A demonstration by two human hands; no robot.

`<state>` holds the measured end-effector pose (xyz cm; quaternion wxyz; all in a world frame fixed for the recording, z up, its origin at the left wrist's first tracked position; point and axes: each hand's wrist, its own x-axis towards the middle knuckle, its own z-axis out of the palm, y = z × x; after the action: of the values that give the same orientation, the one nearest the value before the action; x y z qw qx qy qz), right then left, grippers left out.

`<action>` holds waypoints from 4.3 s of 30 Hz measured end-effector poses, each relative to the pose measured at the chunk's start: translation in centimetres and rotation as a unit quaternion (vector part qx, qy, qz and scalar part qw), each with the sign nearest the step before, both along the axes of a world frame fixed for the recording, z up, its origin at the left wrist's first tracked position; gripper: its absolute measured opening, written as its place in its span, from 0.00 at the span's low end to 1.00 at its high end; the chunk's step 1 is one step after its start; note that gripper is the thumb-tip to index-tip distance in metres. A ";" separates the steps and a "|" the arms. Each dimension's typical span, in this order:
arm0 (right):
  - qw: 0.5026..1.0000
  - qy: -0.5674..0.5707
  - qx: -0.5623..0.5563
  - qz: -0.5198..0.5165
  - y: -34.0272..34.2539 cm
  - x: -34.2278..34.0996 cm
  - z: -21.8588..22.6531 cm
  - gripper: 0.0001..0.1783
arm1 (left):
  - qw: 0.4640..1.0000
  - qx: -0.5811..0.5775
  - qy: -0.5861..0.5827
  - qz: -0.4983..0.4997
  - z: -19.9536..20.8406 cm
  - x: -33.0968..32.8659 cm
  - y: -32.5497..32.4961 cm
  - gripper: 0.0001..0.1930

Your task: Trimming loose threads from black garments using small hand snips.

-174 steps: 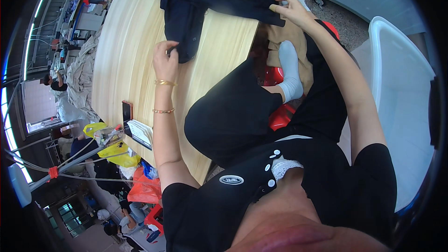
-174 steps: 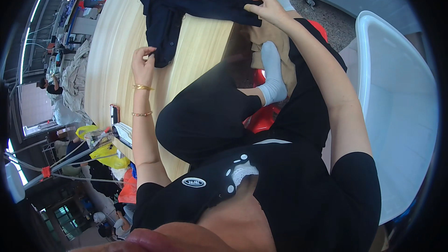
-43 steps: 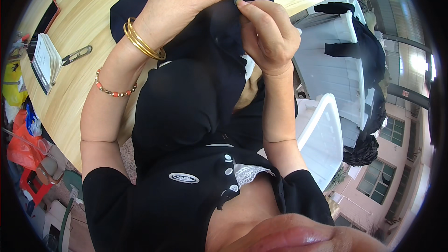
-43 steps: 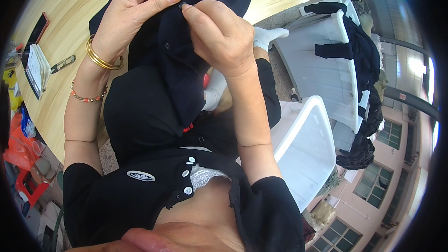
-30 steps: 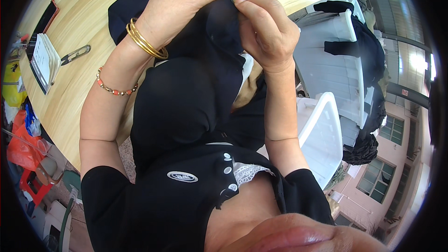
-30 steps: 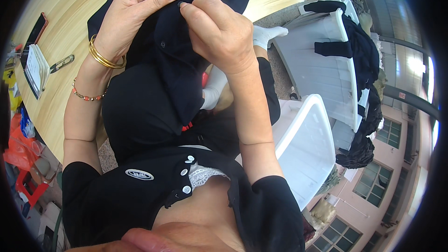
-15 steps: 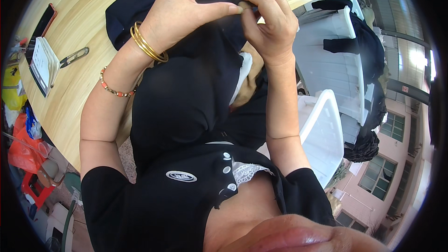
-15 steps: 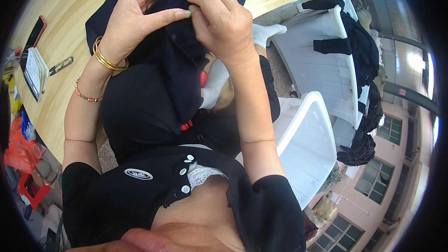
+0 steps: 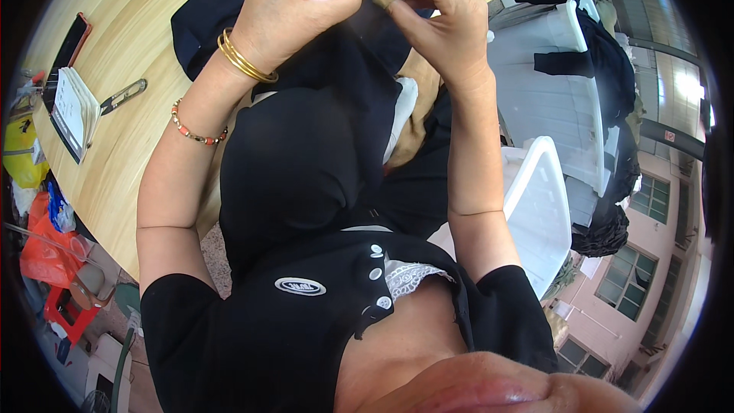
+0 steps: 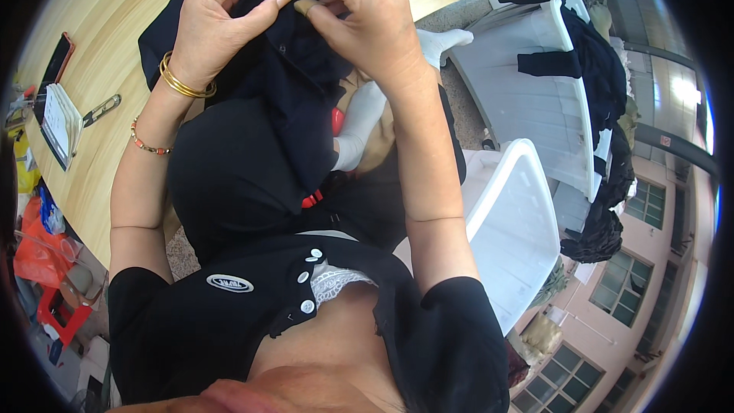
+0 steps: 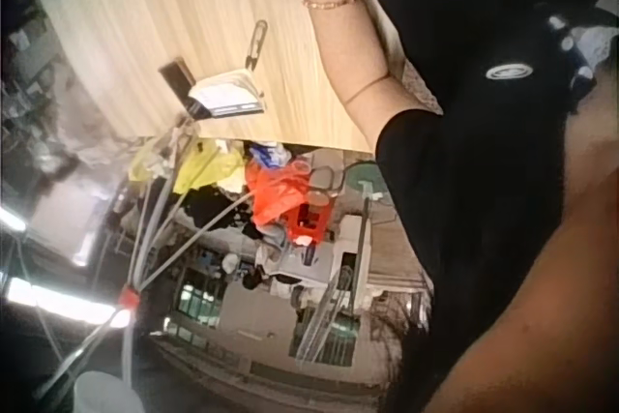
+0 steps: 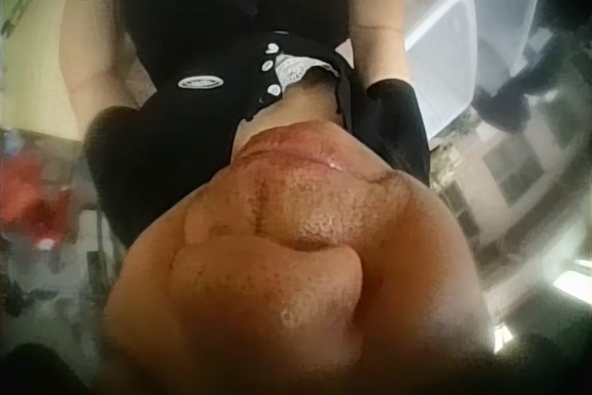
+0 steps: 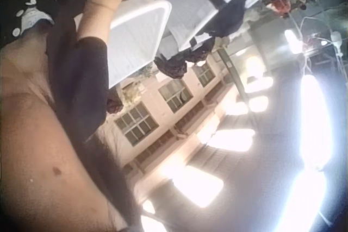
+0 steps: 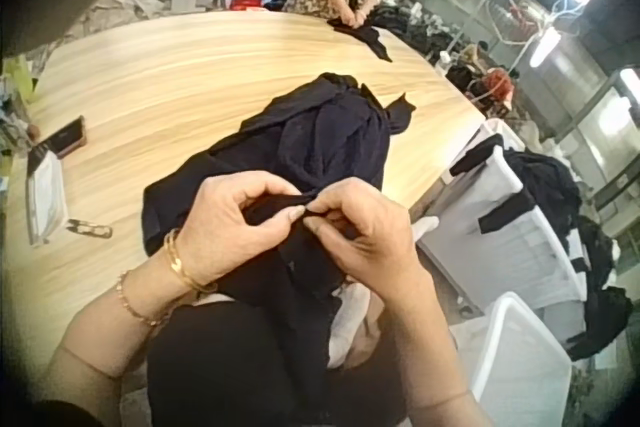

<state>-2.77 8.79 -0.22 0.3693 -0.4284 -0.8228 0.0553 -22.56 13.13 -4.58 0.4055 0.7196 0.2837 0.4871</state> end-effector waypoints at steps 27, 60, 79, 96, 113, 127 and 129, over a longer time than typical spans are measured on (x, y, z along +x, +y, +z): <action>0.882 0.245 -0.395 0.073 2.0 0.7 2.0 0.13 | 0.970 0.241 0.004 0.006 -0.2 -0.3 0.2 0.09; 0.996 0.048 0.067 -0.014 0.3 -0.2 -1.8 0.16 | 0.859 0.503 0.053 0.085 -0.7 0.2 1.7 0.10; 0.950 0.266 -0.090 -0.135 1.1 2.9 -4.6 0.17 | 0.970 0.169 0.159 0.067 -0.9 0.4 0.7 0.07; 0.843 0.434 -0.272 -0.167 -5.0 3.3 -9.0 0.13 | 0.982 -0.172 -0.012 -0.072 -0.2 0.1 1.0 0.07; 0.893 0.380 -0.209 -0.123 -7.1 6.3 -1.4 0.12 | 0.968 -0.229 -0.027 -0.099 0.3 -0.4 0.7 0.07; 0.935 0.254 -0.228 -0.093 -5.3 -0.6 -1.6 0.11 | 0.952 -0.257 -0.081 -0.143 -0.3 1.4 -0.9 0.09; 0.898 0.286 -0.299 -0.150 -4.5 -0.7 -1.9 0.12 | 0.956 -0.250 -0.064 -0.139 -1.3 0.8 -0.5 0.09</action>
<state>-3.47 4.28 -2.15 0.4471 -0.6024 -0.5527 0.3630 -21.74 12.66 -5.92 0.6536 0.5947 0.2671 0.3844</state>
